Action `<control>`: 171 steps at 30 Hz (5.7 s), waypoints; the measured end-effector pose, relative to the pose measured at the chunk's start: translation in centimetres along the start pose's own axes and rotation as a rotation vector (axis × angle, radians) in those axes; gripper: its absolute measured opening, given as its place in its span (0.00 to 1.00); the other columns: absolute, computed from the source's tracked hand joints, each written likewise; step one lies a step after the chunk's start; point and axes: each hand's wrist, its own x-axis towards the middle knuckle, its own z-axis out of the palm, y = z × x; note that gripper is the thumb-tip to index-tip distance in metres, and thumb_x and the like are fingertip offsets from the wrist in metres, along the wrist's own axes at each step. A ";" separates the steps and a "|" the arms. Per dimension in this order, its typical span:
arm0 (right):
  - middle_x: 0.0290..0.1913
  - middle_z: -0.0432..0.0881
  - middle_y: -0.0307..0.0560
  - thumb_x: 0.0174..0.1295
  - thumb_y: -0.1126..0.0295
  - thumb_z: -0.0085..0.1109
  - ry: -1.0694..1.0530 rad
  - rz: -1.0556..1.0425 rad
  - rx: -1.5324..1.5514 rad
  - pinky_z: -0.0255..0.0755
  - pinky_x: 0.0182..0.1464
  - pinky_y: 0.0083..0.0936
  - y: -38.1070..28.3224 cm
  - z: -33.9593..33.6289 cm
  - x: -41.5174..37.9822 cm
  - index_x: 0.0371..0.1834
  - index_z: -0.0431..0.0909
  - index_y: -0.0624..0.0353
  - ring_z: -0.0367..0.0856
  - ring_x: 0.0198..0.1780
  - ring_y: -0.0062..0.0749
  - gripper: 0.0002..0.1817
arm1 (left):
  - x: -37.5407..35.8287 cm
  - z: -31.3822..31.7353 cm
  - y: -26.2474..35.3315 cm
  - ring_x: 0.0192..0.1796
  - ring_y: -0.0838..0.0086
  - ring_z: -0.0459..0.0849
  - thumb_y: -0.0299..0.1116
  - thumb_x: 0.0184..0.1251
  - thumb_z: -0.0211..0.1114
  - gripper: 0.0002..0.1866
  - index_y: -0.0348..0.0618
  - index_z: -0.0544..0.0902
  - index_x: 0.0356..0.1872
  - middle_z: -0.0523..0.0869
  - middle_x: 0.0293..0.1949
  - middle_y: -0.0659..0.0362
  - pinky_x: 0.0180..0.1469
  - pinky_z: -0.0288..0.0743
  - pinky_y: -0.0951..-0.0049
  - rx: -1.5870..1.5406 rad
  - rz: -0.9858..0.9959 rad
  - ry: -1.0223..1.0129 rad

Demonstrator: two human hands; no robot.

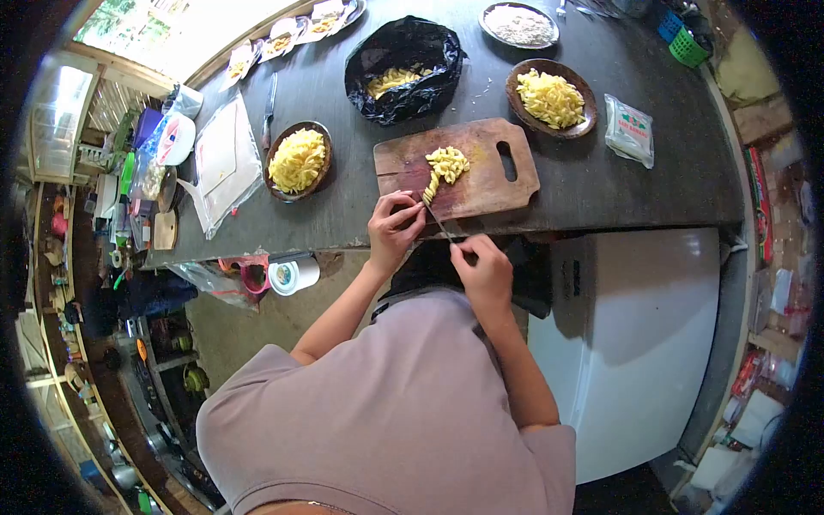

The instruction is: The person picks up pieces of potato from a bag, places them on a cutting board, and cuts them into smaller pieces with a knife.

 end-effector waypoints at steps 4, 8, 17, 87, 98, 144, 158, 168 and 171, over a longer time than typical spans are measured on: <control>0.40 0.89 0.50 0.67 0.70 0.75 -0.002 0.073 0.065 0.82 0.45 0.36 0.2 -2.0 -3.1 0.37 0.87 0.63 0.90 0.40 0.47 0.07 | 0.0 0.0 0.2 0.56 0.58 0.91 0.21 0.59 0.82 0.09 0.40 0.95 0.40 0.90 0.42 0.57 0.61 0.85 0.59 -0.018 -0.021 0.008; 0.40 0.89 0.50 0.66 0.71 0.76 0.047 0.073 0.058 0.82 0.43 0.34 -0.4 -1.9 -2.9 0.37 0.88 0.63 0.90 0.38 0.45 0.07 | 0.1 0.0 0.0 0.57 0.59 0.91 0.21 0.59 0.82 0.08 0.40 0.95 0.39 0.90 0.42 0.57 0.62 0.84 0.59 -0.036 -0.055 -0.023; 0.40 0.90 0.47 0.65 0.70 0.77 0.086 0.015 0.025 0.82 0.40 0.35 -0.2 -1.1 -2.6 0.35 0.87 0.61 0.91 0.36 0.45 0.08 | 0.0 -0.2 0.2 0.57 0.59 0.90 0.20 0.58 0.82 0.10 0.40 0.96 0.41 0.90 0.43 0.57 0.63 0.84 0.59 -0.049 -0.061 -0.024; 0.39 0.89 0.45 0.69 0.71 0.75 0.047 0.295 0.086 0.80 0.39 0.27 -0.1 -3.4 8.4 0.39 0.88 0.68 0.89 0.33 0.28 0.09 | 8.4 0.3 -2.2 0.70 0.58 0.80 0.45 0.51 0.88 0.23 0.50 0.89 0.45 0.84 0.61 0.59 0.74 0.71 0.53 0.132 -0.039 -0.346; 0.40 0.89 0.44 0.69 0.72 0.75 0.132 0.320 0.092 0.80 0.39 0.25 0.0 -3.3 6.4 0.39 0.88 0.68 0.88 0.34 0.27 0.09 | 10.3 1.7 -2.9 0.80 0.54 0.71 0.53 0.50 0.88 0.47 0.51 0.80 0.75 0.77 0.76 0.54 0.82 0.64 0.51 0.117 0.090 -0.431; 0.40 0.92 0.44 0.67 0.71 0.80 0.165 0.478 0.198 0.84 0.38 0.21 0.6 -1.9 1.1 0.56 0.86 0.69 0.90 0.36 0.21 0.19 | 28.5 9.9 -16.3 0.56 0.54 0.89 0.23 0.66 0.66 0.05 0.40 0.88 0.40 0.87 0.48 0.48 0.58 0.88 0.55 0.477 0.162 -0.443; 0.39 0.92 0.43 0.66 0.69 0.81 0.156 0.449 0.171 0.82 0.36 0.20 0.1 -2.2 1.9 0.56 0.88 0.66 0.88 0.35 0.20 0.19 | 29.0 10.8 -16.1 0.54 0.49 0.89 0.25 0.65 0.65 0.05 0.39 0.88 0.37 0.90 0.44 0.45 0.59 0.84 0.52 0.379 0.113 -0.474; 0.40 0.92 0.41 0.66 0.68 0.81 0.128 0.434 0.138 0.81 0.36 0.20 -0.4 -1.8 3.0 0.55 0.88 0.65 0.89 0.35 0.20 0.19 | 31.5 11.2 -10.9 0.50 0.53 0.96 0.21 0.63 0.71 0.07 0.40 0.95 0.37 0.95 0.43 0.43 0.53 0.92 0.55 0.588 -0.108 -0.509; 0.41 0.92 0.42 0.66 0.68 0.81 0.153 0.376 0.135 0.81 0.36 0.21 0.9 -1.4 3.1 0.55 0.88 0.65 0.89 0.35 0.21 0.19 | 31.8 11.6 -10.4 0.49 0.52 0.96 0.21 0.63 0.70 0.07 0.40 0.95 0.37 0.95 0.43 0.44 0.53 0.92 0.55 0.598 -0.127 -0.504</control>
